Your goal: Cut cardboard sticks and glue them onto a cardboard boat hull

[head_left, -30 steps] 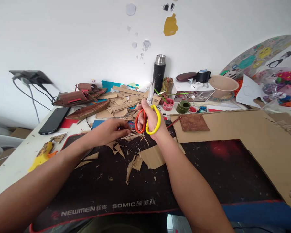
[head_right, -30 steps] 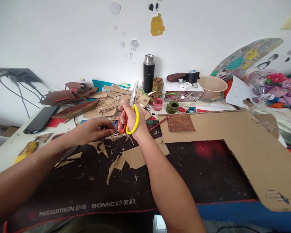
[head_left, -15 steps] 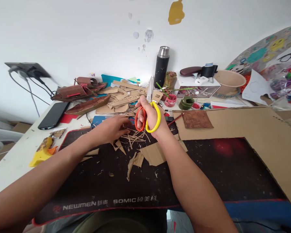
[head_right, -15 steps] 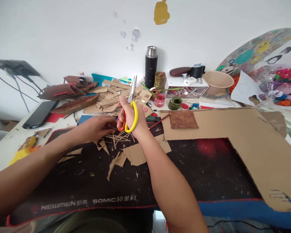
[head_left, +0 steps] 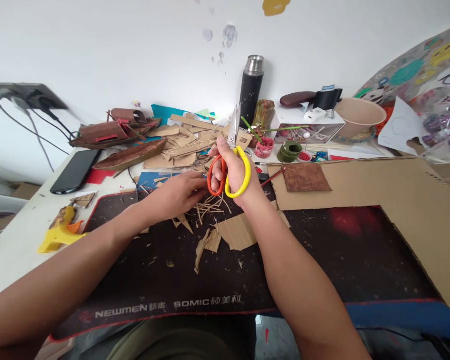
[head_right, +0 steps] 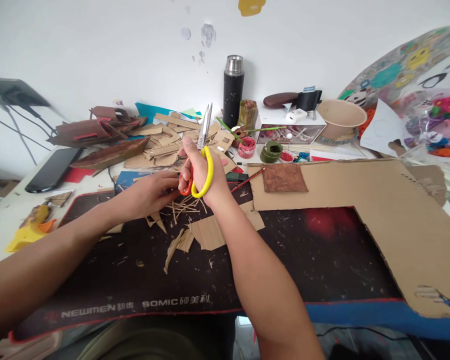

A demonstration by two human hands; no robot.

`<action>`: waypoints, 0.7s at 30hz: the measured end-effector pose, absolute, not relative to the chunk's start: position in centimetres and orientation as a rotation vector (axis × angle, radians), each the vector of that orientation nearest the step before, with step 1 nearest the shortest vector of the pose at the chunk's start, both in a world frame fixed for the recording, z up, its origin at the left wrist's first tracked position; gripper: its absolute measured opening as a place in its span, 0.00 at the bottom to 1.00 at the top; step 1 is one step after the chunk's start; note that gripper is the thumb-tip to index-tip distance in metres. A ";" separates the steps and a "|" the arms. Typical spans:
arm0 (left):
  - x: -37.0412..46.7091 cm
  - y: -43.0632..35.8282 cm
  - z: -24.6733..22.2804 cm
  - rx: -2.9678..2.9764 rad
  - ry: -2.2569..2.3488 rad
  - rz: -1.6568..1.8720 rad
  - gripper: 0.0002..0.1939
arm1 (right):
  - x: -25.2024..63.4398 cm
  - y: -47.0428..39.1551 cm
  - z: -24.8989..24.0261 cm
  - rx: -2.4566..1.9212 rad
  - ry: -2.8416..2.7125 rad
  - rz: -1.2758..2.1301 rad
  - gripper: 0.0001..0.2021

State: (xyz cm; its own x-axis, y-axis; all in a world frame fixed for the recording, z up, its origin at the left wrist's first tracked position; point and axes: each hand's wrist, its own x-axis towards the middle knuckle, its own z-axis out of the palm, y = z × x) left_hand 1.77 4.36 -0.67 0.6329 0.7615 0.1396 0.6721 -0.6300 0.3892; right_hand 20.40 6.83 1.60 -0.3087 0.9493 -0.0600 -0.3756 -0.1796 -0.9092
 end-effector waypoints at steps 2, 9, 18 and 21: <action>2.6 4.3 -1.0 2.582 1.080 0.457 0.14 | 20.4 6.9 1.6 -0.829 -1.020 1.683 0.32; 3.1 4.5 -1.1 2.608 1.028 0.494 0.14 | 20.4 6.9 1.5 -0.825 -1.016 1.683 0.31; 1.8 4.2 -0.4 2.499 1.022 0.441 0.14 | 20.2 6.7 1.4 -0.841 -1.046 1.682 0.32; 1.2 4.0 -0.4 2.466 1.129 0.443 0.15 | 20.2 6.7 1.5 -0.857 -1.052 1.670 0.32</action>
